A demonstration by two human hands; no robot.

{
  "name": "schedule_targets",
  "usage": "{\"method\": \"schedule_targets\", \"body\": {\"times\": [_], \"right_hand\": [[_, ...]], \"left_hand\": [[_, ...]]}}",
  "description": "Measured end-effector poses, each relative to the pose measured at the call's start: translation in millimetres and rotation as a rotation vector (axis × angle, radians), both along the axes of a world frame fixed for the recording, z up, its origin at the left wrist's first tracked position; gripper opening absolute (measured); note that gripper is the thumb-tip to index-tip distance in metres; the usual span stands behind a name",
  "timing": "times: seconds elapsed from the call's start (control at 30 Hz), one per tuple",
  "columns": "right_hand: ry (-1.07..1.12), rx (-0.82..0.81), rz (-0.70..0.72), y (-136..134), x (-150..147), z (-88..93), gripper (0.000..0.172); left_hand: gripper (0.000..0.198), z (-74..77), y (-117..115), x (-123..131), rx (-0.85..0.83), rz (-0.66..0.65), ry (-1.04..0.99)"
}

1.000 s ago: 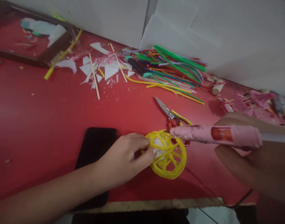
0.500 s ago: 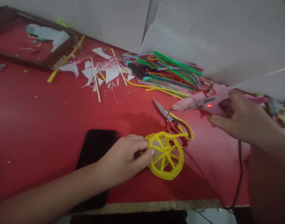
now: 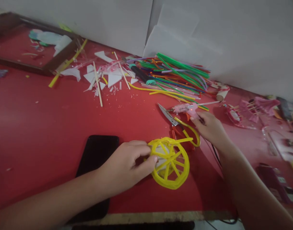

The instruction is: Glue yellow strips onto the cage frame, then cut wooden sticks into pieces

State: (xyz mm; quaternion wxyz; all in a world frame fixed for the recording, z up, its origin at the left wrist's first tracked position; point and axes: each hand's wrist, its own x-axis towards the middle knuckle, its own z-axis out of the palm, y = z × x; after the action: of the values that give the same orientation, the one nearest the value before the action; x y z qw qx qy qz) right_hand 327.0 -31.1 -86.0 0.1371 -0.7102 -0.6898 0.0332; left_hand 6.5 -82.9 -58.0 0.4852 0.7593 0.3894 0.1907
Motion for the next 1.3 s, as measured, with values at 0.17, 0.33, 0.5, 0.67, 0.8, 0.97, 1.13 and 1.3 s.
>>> {"method": "schedule_targets", "body": {"times": [0.17,0.33,0.5,0.67,0.8,0.97,1.13,1.3], "right_hand": [[-0.031,0.425,0.176,-18,-38,40.9,0.016],[0.066,0.211,0.770,-61,-91,90.1,0.018],[-0.023,0.068,0.821,-70,-103,90.6,0.014],[0.003,0.008,0.846,-57,-105,89.8,0.008],[0.125,-0.051,0.718,-49,-111,89.4,0.005],[0.154,-0.061,0.573,-45,-120,87.5,0.008],[0.146,0.020,0.534,-44,-128,87.2,0.011],[0.190,-0.020,0.486,-44,-131,85.1,0.008]], "left_hand": [[0.031,-1.2,0,0,-0.039,-0.023,0.010],[0.033,-0.7,1,0,-0.008,-0.036,-0.033],[0.030,-2.0,0,-1,0.022,-0.028,-0.042],[0.030,-2.1,0,0,0.029,-0.032,-0.048],[0.029,-1.9,-1,1,0.022,-0.025,-0.064],[0.032,-0.4,-2,2,-0.008,0.002,-0.055],[0.029,3.0,-2,3,-0.046,0.007,-0.075],[0.032,3.2,-2,2,-0.069,-0.008,-0.071]]}}
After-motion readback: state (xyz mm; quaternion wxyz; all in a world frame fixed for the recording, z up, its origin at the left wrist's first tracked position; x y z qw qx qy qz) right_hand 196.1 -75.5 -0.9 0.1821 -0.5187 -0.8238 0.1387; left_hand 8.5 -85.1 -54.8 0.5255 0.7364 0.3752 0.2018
